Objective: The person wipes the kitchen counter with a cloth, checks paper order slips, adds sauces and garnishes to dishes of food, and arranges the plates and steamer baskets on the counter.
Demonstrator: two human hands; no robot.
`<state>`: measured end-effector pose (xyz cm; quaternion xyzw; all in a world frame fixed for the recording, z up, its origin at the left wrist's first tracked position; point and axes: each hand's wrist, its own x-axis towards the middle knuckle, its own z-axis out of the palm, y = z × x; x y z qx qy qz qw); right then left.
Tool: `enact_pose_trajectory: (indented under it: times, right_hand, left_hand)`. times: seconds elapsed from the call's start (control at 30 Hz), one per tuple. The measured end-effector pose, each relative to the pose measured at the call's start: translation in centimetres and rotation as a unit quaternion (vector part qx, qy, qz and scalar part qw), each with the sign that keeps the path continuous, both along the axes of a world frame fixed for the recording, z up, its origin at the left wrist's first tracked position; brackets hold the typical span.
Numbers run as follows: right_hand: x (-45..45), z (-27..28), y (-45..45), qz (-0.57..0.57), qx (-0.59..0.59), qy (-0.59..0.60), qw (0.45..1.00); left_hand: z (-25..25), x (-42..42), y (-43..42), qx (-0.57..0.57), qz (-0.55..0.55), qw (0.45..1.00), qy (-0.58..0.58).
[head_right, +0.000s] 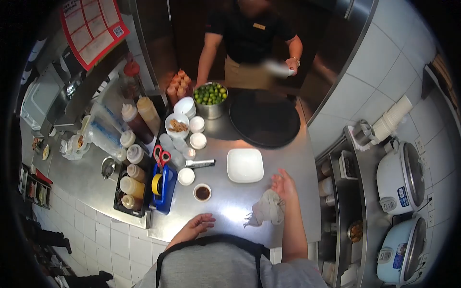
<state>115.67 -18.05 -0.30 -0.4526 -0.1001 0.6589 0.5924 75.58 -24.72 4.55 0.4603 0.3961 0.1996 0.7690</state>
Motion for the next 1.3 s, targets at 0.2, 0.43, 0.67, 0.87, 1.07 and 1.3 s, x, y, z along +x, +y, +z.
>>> enact_pose_trajectory:
  times: [0.2, 0.43, 0.67, 0.87, 1.07, 1.3]
  right_hand:
    - [1.1, -1.1, -2.2, -0.05, -0.039, -0.084, 0.994]
    - [-2.1, -3.3, -3.3, -0.031, -0.096, -0.257, 0.961]
    - [-2.4, -5.2, -3.0, -0.025, -0.079, -0.335, 0.938]
    - [-2.6, -4.9, -2.9, -0.032, -0.09, -0.343, 0.935]
    - [-2.8, -4.5, -2.8, -0.034, -0.089, -0.35, 0.932]
    - [-2.9, -4.1, -2.9, -0.045, -0.084, -0.335, 0.937]
  left_hand:
    - [-0.3, 0.0, 0.7, -0.004, -0.034, 0.999, 0.037]
    - [-0.6, -0.2, 0.8, 0.0, -0.046, 0.999, 0.026]
    - [0.5, -0.1, 0.4, -0.048, -0.037, 0.997, 0.053]
    - [0.3, 0.1, 0.2, -0.049, -0.024, 0.997, 0.045]
    - [0.0, 0.1, 0.0, -0.058, -0.015, 0.997, 0.047]
    - [-0.8, -0.3, -0.1, -0.047, -0.015, 0.999, 0.022]
